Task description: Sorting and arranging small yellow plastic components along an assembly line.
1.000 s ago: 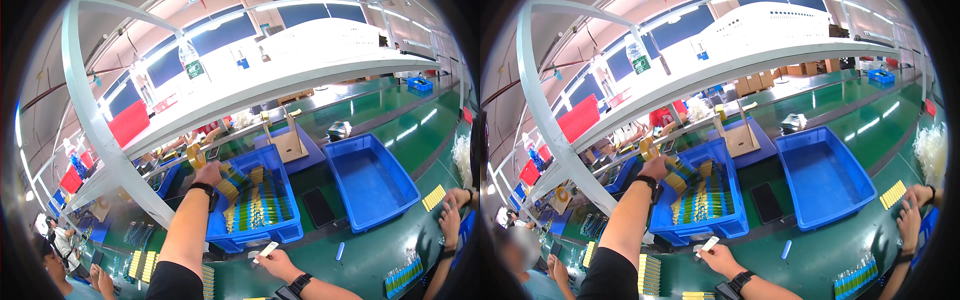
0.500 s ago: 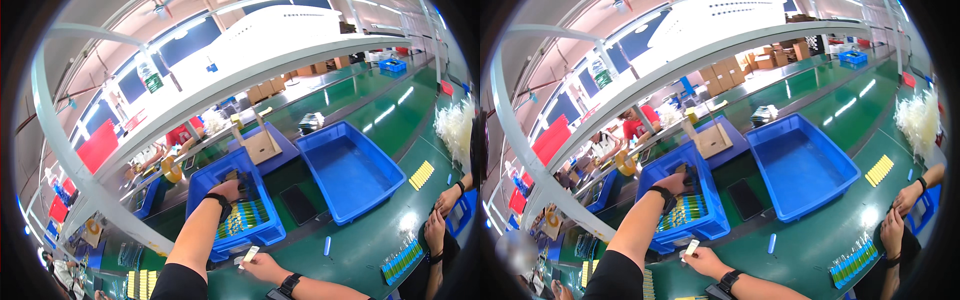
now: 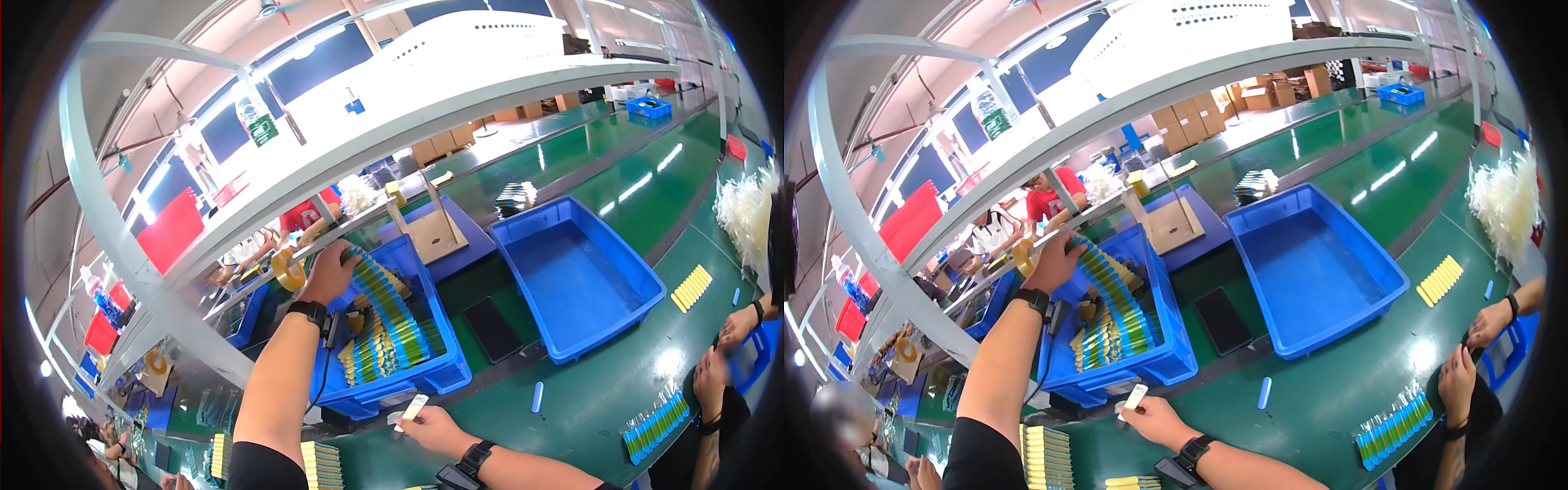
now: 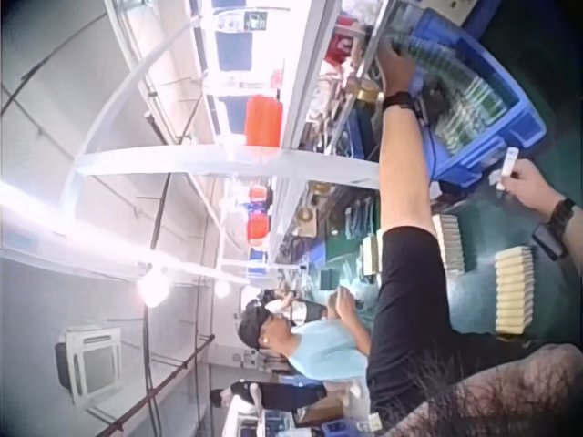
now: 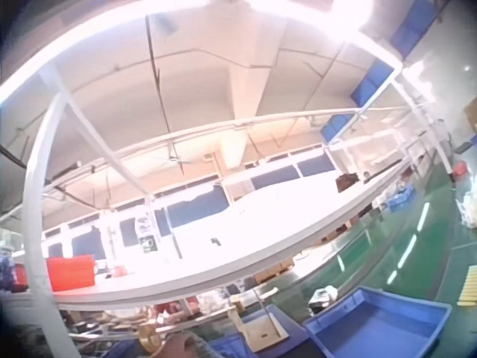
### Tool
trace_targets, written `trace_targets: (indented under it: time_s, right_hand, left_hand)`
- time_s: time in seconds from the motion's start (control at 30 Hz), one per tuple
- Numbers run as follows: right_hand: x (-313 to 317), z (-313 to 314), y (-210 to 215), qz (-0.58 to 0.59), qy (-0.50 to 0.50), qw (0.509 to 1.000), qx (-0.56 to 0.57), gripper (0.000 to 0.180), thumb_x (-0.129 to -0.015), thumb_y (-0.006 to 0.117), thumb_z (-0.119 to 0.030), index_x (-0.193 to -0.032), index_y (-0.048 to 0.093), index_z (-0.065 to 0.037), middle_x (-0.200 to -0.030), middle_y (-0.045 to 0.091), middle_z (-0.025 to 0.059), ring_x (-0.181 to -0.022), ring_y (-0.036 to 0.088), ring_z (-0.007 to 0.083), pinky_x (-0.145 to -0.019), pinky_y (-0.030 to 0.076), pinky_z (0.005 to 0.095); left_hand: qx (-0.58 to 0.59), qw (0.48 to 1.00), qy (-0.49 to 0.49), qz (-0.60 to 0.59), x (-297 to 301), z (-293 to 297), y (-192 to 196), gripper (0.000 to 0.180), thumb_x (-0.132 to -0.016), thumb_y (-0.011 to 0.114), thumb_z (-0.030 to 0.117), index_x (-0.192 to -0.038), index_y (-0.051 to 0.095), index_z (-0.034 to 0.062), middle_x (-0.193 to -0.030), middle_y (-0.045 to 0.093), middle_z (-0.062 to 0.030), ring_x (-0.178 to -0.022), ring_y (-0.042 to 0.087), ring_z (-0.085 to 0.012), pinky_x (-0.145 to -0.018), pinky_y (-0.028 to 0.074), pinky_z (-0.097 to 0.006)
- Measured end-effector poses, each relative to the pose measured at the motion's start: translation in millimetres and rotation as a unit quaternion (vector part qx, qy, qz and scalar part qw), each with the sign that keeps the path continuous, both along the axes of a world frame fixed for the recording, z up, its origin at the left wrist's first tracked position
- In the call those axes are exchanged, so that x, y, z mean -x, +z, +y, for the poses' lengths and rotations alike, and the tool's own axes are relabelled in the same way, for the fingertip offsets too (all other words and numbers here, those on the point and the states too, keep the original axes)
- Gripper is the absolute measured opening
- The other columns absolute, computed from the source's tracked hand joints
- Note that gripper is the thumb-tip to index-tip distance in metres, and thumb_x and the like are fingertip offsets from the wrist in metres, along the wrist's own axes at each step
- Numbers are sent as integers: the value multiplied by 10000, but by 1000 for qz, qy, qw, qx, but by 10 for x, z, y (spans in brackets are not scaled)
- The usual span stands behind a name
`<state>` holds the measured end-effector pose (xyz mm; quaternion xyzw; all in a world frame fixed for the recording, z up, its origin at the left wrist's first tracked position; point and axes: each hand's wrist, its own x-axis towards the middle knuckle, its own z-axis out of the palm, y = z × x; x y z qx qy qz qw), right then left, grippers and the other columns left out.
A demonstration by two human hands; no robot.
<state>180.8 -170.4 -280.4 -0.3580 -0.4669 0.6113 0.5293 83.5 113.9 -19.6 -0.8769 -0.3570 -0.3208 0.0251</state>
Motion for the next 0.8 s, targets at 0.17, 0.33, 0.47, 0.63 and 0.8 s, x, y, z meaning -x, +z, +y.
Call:
trace_targets:
  time_s: [0.17,0.33,0.47,0.63,0.8]
  right_hand:
    - [28,-10,-16,5,16,1000,9,263,-1000,687,-233,-1152,768,-35,-871,727,2,-762,609,57,-694,491,252]
    - [-4,-19,10,-3,17,1000,22,268,-1004,677,-216,-1175,759,-26,-908,737,2,-793,624,54,-707,494,243]
    - [1,-11,42,12,18,999,31,243,-1001,684,-200,-1131,759,-8,-919,733,3,-807,627,54,-709,494,240]
    - [18,24,-7,20,14,999,27,229,-996,700,-201,-1094,757,-2,-917,729,5,-810,625,49,-709,493,238]
    - [12,-11,66,14,7,999,37,224,-997,707,-202,-1089,758,-4,-907,725,1,-799,624,50,-703,492,240]
  left_hand:
    - [-141,987,38,-60,80,-48,357,210,-920,717,108,-1103,648,32,-990,706,-200,-942,684,-410,-829,535,-450]
    - [-150,972,33,-180,-54,-250,520,205,-918,674,57,-1121,662,84,-981,731,-199,-947,709,-421,-803,555,-477]
    - [-171,968,45,-179,-41,-320,502,244,-906,641,29,-1143,667,83,-994,730,-189,-937,690,-431,-842,540,-487]
    - [-168,964,47,-203,22,-329,570,278,-881,634,29,-1157,660,44,-1053,715,-205,-995,666,-438,-916,513,-493]
    - [-38,999,-22,31,-22,-479,131,509,-849,732,186,-1309,563,49,-1274,590,-255,-1197,586,-410,-1008,490,-486]
